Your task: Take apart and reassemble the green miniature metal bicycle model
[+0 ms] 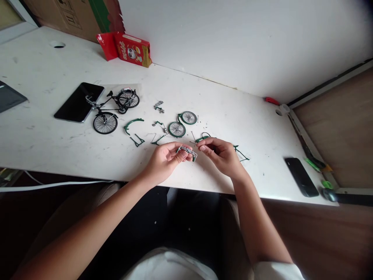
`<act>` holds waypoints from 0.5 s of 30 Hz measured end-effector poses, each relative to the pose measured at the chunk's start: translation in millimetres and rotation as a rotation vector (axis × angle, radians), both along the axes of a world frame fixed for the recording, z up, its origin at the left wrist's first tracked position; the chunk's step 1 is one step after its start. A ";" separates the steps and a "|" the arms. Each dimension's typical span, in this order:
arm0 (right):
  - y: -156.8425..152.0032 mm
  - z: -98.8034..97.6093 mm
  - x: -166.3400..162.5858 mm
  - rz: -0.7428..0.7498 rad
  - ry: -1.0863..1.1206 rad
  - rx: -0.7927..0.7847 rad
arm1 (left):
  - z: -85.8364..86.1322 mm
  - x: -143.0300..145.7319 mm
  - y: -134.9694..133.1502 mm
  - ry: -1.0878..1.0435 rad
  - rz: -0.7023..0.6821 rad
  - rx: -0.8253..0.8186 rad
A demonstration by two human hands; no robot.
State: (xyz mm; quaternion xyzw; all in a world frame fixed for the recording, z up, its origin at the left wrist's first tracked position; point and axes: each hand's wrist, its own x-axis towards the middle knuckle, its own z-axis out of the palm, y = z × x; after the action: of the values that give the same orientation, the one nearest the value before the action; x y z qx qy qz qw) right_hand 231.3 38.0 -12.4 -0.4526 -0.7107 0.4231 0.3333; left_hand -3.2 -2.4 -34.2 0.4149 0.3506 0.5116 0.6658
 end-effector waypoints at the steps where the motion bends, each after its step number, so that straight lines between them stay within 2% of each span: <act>1: 0.3 1.2 -0.1 0.008 0.015 -0.007 | 0.6 -0.1 0.0 0.001 -0.002 -0.003; 6: 1.0 7.6 -3.2 0.051 0.182 -0.108 | 2.4 -0.4 0.1 0.002 -0.011 -0.003; 11: 4.7 4.2 -6.5 0.093 0.396 -0.252 | 1.4 -0.6 -0.4 0.011 -0.005 -0.003; 15: 4.8 0.0 -9.1 0.015 0.397 -0.126 | 1.7 -1.0 -0.5 0.004 -0.032 0.001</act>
State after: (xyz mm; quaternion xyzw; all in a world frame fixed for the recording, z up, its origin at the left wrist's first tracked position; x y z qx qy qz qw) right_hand 222.2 42.8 -12.4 -0.3747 -0.6065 0.5501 0.4349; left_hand -4.1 -2.9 -32.5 0.4217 0.3450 0.5000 0.6731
